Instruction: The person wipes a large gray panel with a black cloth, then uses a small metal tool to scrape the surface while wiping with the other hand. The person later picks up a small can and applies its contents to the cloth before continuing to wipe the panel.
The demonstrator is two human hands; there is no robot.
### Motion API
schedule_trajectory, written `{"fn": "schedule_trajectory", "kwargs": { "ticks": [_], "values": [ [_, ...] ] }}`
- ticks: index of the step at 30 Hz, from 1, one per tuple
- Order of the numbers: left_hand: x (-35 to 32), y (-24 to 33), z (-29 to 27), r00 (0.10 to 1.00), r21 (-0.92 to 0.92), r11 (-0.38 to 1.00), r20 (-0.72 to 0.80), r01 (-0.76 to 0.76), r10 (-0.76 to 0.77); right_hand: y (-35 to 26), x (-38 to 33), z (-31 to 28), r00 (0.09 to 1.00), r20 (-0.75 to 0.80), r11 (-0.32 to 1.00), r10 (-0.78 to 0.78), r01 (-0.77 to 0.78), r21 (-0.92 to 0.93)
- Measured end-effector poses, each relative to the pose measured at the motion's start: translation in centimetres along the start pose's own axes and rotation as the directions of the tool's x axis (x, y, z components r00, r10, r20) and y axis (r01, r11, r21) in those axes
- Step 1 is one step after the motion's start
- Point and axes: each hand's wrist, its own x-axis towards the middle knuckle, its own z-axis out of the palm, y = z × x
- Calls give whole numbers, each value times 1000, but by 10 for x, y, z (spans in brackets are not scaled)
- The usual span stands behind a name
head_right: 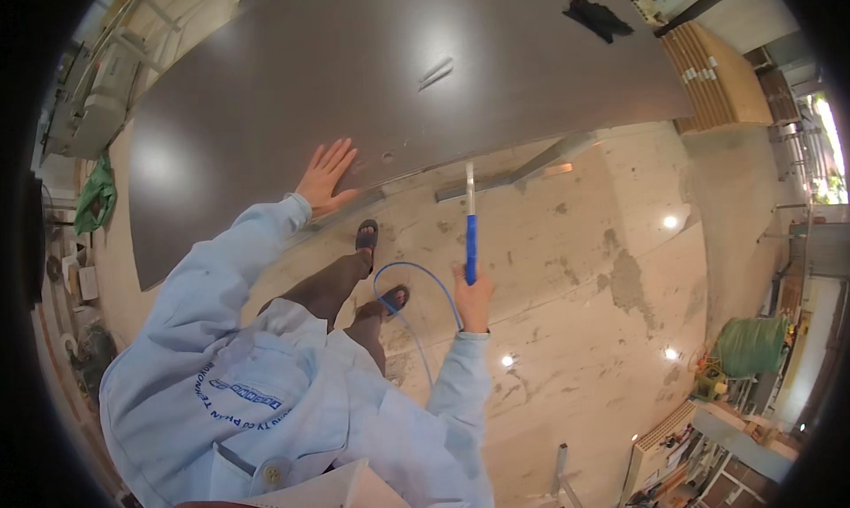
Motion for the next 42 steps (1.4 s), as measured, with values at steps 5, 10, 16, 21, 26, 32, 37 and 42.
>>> {"fn": "schedule_trajectory", "kwargs": {
  "ticks": [5,10,16,21,26,32,37,42],
  "values": [
    [147,-5,-8,977,15,1000,-212,14,-10,-96,0,-57,979,161,950,-125,165,-265],
    [291,20,-3,948,-49,952,-90,301,-304,-143,8,-96,985,114,835,-130,170,-523],
    [362,-37,-8,895,-169,981,-414,100,-163,-144,35,-151,974,-60,843,216,-218,-492],
    [474,-165,-50,795,-63,867,-371,494,-480,-148,66,-167,927,-332,859,175,-309,-409],
    [464,-176,-15,839,-19,853,-168,522,-517,-179,107,-177,911,-309,814,274,-391,-430],
    [466,-169,-36,858,31,862,-114,506,-500,-187,123,-185,953,-20,866,301,-282,-413],
    [432,-60,-25,963,107,958,8,267,-270,-179,153,-159,981,-58,879,183,-190,-437],
    [397,94,16,990,-141,980,-52,-139,132,-189,300,-131,970,-239,917,-33,-66,-392]
  ]
}}
